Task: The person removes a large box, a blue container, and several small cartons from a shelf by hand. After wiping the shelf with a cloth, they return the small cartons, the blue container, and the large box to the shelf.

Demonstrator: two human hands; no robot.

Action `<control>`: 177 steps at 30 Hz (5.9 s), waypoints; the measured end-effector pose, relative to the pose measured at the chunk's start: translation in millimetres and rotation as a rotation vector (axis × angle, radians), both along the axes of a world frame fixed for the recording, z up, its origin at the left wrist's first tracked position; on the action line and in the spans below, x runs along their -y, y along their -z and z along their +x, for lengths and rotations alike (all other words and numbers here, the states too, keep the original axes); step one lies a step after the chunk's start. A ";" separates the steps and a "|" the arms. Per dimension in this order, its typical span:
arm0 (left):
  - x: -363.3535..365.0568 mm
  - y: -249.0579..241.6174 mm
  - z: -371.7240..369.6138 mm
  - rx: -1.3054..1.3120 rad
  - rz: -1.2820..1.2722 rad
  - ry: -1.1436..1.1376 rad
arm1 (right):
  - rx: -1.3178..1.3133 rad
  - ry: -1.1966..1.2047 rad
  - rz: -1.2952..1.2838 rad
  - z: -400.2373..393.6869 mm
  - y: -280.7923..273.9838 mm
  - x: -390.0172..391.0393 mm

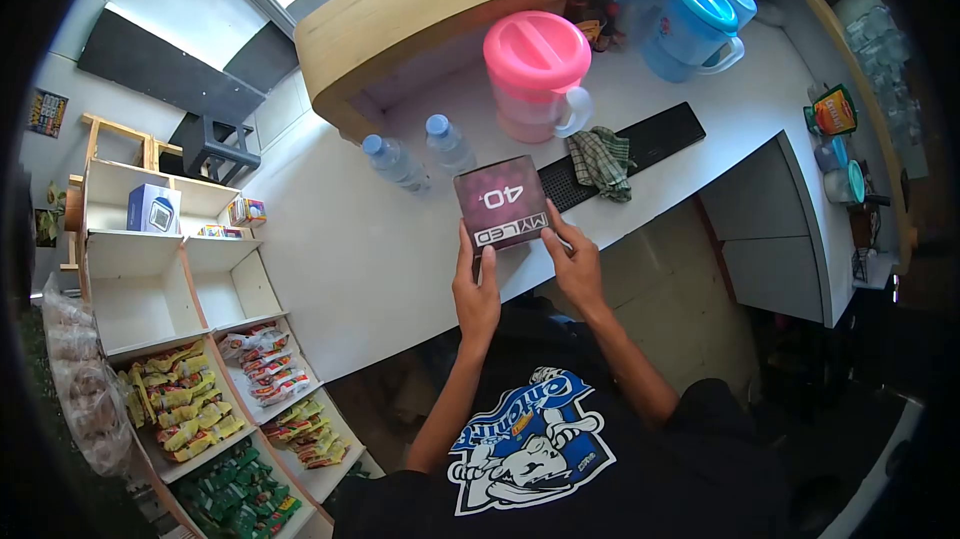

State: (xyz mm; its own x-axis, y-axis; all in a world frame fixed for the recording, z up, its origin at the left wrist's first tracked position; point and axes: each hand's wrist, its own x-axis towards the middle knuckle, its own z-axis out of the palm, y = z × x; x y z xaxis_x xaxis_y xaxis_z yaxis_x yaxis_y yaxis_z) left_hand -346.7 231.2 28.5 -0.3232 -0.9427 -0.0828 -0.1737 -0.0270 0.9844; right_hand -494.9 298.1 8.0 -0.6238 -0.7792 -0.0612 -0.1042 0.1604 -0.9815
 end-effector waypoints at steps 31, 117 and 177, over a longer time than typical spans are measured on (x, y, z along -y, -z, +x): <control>29.1 44.2 89.7 -0.276 0.374 -0.148 | -0.655 0.131 -0.234 33.4 -11.9 11.6; 91.0 86.7 140.0 -0.213 0.358 0.040 | -0.673 0.059 0.038 179.8 -26.0 77.9; 195.6 64.4 122.7 -0.278 0.456 0.049 | 0.095 -0.065 0.199 202.7 36.0 232.1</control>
